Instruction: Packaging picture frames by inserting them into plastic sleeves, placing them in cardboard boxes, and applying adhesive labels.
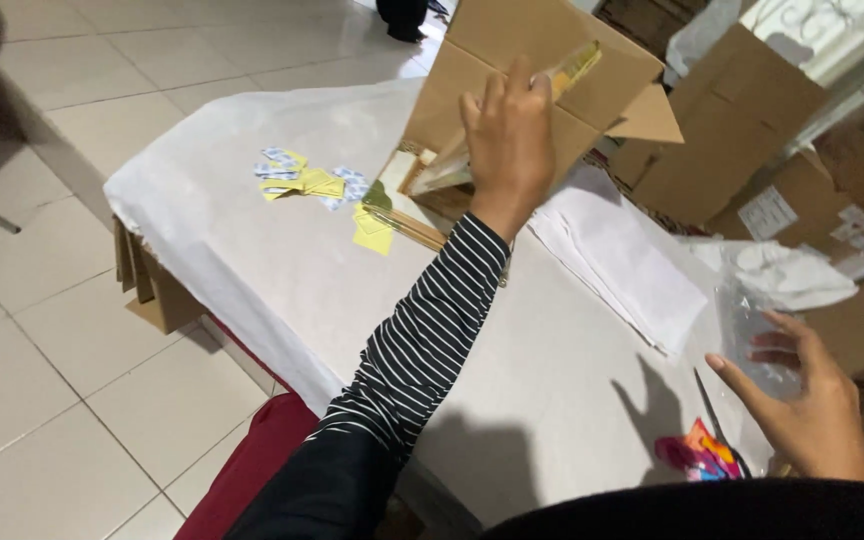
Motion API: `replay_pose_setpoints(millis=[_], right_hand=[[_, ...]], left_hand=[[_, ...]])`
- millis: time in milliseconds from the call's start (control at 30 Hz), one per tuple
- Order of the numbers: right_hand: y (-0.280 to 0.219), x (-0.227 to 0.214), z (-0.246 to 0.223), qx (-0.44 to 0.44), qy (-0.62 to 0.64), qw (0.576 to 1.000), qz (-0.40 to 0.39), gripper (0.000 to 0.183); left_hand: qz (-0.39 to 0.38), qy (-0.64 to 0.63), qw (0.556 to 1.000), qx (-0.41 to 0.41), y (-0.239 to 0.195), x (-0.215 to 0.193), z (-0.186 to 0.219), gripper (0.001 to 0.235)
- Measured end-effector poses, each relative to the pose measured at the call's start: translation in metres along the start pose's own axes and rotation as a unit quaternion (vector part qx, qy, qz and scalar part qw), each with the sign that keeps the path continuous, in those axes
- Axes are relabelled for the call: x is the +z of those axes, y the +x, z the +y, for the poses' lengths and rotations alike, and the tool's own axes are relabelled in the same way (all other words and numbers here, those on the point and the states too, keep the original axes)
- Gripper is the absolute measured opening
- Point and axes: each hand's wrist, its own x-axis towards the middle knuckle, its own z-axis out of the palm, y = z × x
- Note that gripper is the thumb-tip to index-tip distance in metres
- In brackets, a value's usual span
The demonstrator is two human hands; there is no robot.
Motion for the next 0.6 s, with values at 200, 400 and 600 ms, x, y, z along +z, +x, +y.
replay_pose_setpoints(millis=[200, 400, 600], right_hand=[[-0.004, 0.001, 0.004, 0.0, 0.043, 0.999, 0.023, 0.072], [-0.002, 0.002, 0.01, 0.011, 0.048, 0.999, 0.017, 0.071], [-0.004, 0.002, 0.01, 0.01, 0.05, 0.999, 0.018, 0.074]], left_hand=[[0.048, 0.015, 0.999, -0.001, 0.005, -0.013, -0.01, 0.027], [0.041, 0.045, 0.998, -0.002, 0.009, -0.014, -0.019, 0.03], [-0.032, 0.058, 0.998, -0.013, 0.009, 0.01, -0.019, 0.024]])
